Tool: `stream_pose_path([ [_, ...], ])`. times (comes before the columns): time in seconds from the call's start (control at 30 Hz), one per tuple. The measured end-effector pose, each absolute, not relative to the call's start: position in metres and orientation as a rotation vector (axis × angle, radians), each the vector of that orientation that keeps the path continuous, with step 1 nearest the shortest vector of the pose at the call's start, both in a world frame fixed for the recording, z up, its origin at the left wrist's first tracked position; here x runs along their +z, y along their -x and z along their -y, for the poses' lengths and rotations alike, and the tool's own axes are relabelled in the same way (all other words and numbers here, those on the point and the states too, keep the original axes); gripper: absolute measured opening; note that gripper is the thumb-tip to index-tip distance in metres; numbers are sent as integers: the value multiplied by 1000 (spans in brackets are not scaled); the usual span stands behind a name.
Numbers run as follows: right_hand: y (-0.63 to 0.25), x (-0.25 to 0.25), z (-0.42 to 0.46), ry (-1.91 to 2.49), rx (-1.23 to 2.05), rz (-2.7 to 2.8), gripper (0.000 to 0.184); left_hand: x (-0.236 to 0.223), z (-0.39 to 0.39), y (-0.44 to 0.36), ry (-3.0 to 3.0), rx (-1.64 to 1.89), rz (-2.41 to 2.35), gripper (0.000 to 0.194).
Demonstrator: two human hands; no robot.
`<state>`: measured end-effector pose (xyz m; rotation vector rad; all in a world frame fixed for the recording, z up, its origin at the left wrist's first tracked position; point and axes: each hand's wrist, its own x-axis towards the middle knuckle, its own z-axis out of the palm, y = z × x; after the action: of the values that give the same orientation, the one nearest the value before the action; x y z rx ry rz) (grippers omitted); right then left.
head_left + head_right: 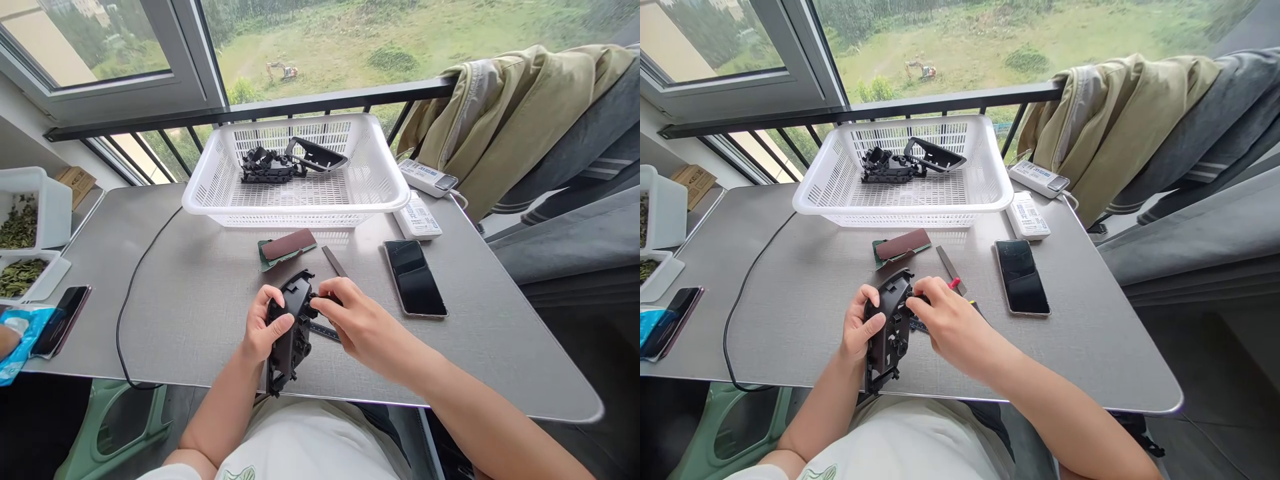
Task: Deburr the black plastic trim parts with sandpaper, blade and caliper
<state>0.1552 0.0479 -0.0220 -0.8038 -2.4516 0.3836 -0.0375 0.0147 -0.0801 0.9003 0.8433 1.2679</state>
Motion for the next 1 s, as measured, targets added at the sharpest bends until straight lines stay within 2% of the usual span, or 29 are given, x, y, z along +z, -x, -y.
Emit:
stream_pose_path([
  [0.2,-154,-23,-49,796,485,2311,31,-77,-15,37,-870,1331,-774,35],
  [0.4,-150,-21,-46,799,321,2437,39,-79,-15,36,-877,1304,-815,35],
  [0.53,-156,-25,-51,849,429,2438,36,-79,-15,37,-884,1288,-810,39],
  [0.77,-158,-29,-51,867,660,2022,20,-73,-14,36,-792,1375,-763,47],
  [1.0,-141,-38,-35,835,614,1762,24,-68,-17,36,-653,1391,-729,46],
])
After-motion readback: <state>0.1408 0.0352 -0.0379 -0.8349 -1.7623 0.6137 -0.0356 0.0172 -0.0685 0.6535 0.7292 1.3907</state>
